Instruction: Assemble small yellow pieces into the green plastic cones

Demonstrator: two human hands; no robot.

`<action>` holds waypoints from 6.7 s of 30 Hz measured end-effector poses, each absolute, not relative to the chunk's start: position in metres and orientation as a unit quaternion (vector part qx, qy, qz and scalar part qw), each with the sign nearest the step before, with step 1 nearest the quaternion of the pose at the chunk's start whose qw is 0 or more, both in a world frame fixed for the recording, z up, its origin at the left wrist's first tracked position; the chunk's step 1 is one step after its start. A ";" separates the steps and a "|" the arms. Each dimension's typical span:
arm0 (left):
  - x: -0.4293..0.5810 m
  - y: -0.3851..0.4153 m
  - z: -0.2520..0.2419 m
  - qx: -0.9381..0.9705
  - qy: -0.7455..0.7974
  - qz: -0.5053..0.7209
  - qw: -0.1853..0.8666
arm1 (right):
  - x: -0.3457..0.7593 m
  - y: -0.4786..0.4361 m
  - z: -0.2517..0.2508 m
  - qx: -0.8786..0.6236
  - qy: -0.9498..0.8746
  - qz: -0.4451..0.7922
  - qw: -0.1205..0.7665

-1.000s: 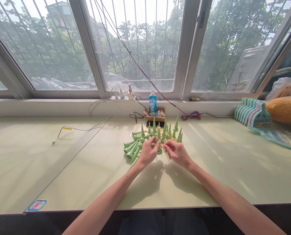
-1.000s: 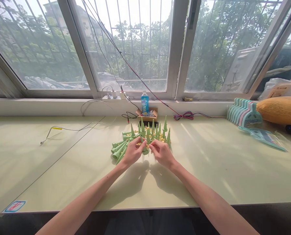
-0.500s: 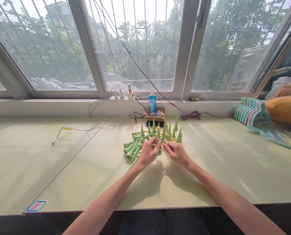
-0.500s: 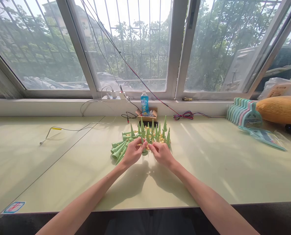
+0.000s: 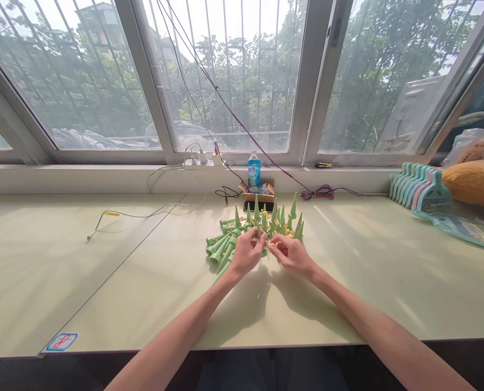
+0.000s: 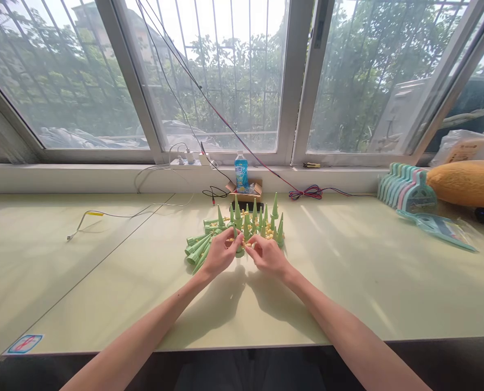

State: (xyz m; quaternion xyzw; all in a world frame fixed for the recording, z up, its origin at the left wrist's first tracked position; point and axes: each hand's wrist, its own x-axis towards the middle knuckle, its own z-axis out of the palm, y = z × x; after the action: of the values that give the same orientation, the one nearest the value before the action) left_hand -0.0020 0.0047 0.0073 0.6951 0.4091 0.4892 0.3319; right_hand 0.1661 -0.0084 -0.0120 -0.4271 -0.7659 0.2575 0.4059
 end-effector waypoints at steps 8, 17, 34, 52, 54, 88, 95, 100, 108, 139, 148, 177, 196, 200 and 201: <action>-0.003 0.005 0.004 0.716 0.398 0.475 0.321 | 0.166 -0.006 -0.015 -0.418 -0.777 0.235 0.408; -0.003 0.004 0.008 0.705 0.395 0.480 0.341 | 0.165 -0.006 -0.015 -0.416 -0.774 0.248 0.408; -0.001 0.001 0.011 0.704 0.377 0.482 0.361 | 0.165 -0.001 -0.019 -0.453 -0.759 0.237 0.403; -0.002 0.003 0.006 0.708 0.400 0.468 0.346 | 0.167 -0.002 -0.019 -0.429 -0.779 0.218 0.402; -0.002 0.003 0.005 0.709 0.400 0.466 0.347 | 0.166 -0.002 -0.019 -0.430 -0.778 0.221 0.402; -0.005 0.004 0.011 0.659 0.443 0.464 0.392 | 0.166 -0.005 -0.016 -0.430 -0.760 0.259 0.413; -0.006 0.006 0.011 0.647 0.453 0.463 0.402 | 0.167 -0.006 -0.017 -0.420 -0.771 0.248 0.409; -0.005 0.003 0.013 0.651 0.453 0.458 0.400 | 0.167 -0.004 -0.018 -0.423 -0.772 0.246 0.406; -0.006 0.001 0.015 0.661 0.445 0.447 0.407 | 0.165 -0.004 -0.017 -0.422 -0.772 0.234 0.415; -0.005 0.002 0.014 0.694 0.430 0.461 0.347 | 0.169 -0.004 -0.018 -0.412 -0.792 0.235 0.385; -0.005 0.002 0.013 0.702 0.417 0.460 0.348 | 0.168 -0.003 -0.019 -0.406 -0.800 0.225 0.380; -0.004 0.000 0.014 0.708 0.413 0.455 0.348 | 0.169 -0.003 -0.021 -0.407 -0.788 0.258 0.383; -0.005 -0.002 0.012 0.720 0.391 0.452 0.352 | 0.169 -0.002 -0.021 -0.397 -0.806 0.230 0.375; -0.005 -0.002 0.012 0.723 0.389 0.451 0.350 | 0.169 -0.002 -0.020 -0.400 -0.806 0.232 0.370; -0.005 -0.002 0.012 0.723 0.389 0.451 0.350 | 0.169 -0.002 -0.020 -0.401 -0.806 0.232 0.369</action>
State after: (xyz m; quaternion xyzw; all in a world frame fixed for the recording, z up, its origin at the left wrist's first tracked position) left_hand -0.0047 -0.0020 0.0116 0.7232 0.3889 0.4509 0.3498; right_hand 0.1687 -0.0021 -0.0203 -0.4011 -0.8055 0.2319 0.3693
